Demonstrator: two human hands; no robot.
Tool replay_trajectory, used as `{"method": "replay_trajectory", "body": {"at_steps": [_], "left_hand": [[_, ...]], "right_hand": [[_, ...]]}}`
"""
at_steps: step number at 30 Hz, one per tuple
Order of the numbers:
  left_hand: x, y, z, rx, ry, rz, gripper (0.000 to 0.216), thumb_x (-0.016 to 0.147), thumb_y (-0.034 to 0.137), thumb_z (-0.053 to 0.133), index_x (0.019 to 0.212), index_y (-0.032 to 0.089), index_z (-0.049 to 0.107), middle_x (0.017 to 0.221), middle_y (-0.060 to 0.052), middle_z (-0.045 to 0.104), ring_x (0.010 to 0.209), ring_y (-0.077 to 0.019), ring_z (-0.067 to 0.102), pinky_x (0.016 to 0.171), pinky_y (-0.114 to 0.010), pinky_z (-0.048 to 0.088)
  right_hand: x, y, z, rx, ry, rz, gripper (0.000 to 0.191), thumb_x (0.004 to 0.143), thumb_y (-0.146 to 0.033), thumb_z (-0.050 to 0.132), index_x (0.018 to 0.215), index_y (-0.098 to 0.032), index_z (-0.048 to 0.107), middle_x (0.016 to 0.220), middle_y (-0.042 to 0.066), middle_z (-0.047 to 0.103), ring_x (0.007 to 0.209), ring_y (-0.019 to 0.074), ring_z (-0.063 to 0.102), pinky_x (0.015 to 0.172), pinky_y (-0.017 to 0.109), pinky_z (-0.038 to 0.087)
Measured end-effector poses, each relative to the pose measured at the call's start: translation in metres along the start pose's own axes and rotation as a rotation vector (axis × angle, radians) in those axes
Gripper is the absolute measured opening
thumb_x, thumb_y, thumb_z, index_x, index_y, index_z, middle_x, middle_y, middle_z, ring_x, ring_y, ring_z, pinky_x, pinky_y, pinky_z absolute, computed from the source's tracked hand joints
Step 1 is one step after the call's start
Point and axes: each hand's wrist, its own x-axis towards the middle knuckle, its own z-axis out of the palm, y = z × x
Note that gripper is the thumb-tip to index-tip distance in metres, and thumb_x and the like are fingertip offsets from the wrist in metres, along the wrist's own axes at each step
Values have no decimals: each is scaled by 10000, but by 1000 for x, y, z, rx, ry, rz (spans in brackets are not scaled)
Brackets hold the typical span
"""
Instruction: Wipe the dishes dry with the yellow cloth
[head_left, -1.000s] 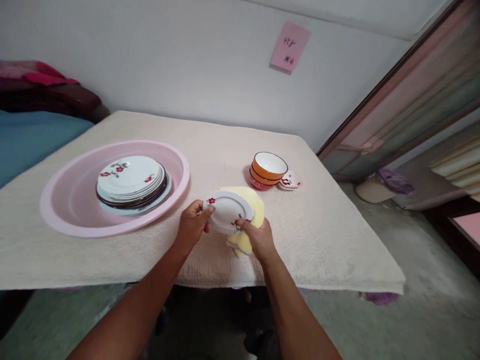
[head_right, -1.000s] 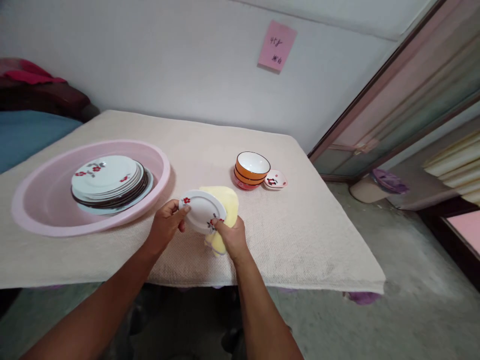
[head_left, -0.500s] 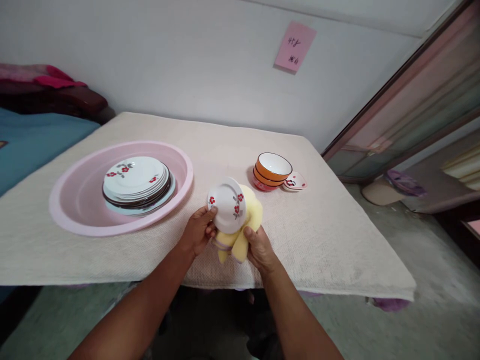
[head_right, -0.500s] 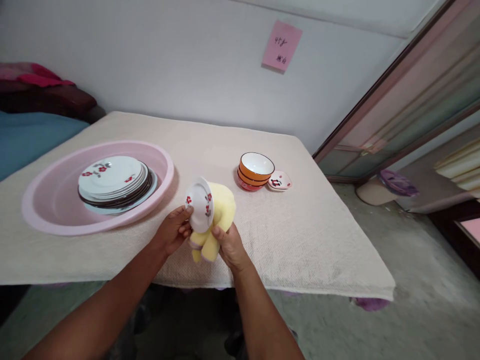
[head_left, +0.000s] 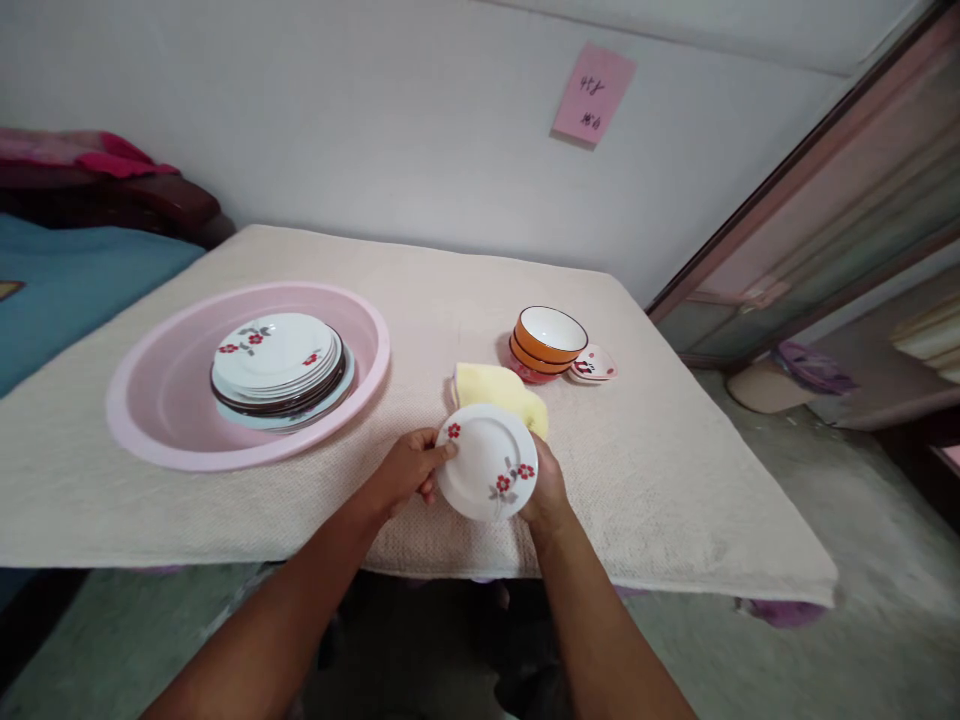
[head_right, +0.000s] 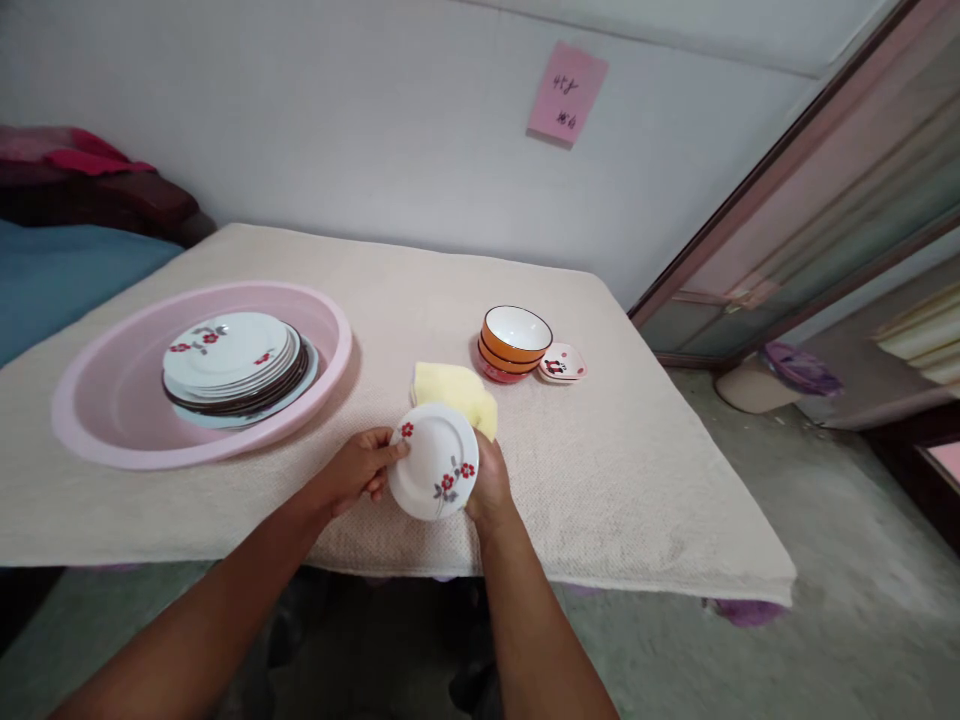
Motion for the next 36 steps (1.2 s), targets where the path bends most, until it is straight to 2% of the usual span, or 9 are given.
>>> {"method": "replay_trajectory", "body": {"at_steps": [6,11,14,17,20,25,29,36], "left_hand": [[13,-2,-12,12,203,71,271,726,413,634,744,169,516,424,76,426,319,-64,372,334,-194,373],[21,-2,-19,-53,348,125,239,723,372,628,728,175,493,405,81,415,318,-61,360,328,-178,344],[25,-1,-19,-103,392,117,222,711,344,634,734,166,502,402,75,429,329,-63,380,347,-177,363],[35,0,-17,-140,431,97,223,693,321,655,730,159,507,412,59,464,342,-70,413,370,-188,396],[50,0,-15,-168,472,92,209,704,289,649,710,162,483,411,57,468,342,-76,429,376,-196,411],[83,0,-11,-225,542,75,158,745,237,626,753,153,492,420,56,477,330,-81,446,373,-204,427],[108,3,-6,-262,605,78,151,750,194,638,794,137,506,506,34,532,373,-92,522,406,-216,473],[136,7,8,-327,647,89,115,782,137,604,806,115,493,500,2,544,416,-174,609,433,-284,526]], "right_hand": [[-2,-18,-7,97,90,-74,346,676,-248,642,1010,-161,638,948,55,723,855,240,677,812,387,538],[-5,-38,-23,87,171,-60,305,666,-281,613,948,-172,651,901,50,730,842,247,683,827,389,539],[-8,-41,-32,-87,114,92,333,647,-298,645,944,-150,647,837,80,731,795,270,687,765,397,547],[-13,-38,-38,-329,-29,309,391,649,-299,675,996,-123,635,824,101,727,713,269,685,673,380,543],[-16,-35,-40,-482,-130,409,410,677,-313,657,1043,-132,621,839,98,724,672,248,675,626,355,528],[-15,-33,-42,-583,-158,396,380,708,-345,610,1027,-139,615,876,103,717,699,239,665,643,353,514],[-16,-33,-46,-657,-159,390,368,714,-358,595,1007,-137,622,905,110,709,717,240,660,658,359,503],[-17,-32,-48,-676,-154,376,344,703,-347,599,980,-144,610,909,97,698,742,232,651,670,345,489]]}}
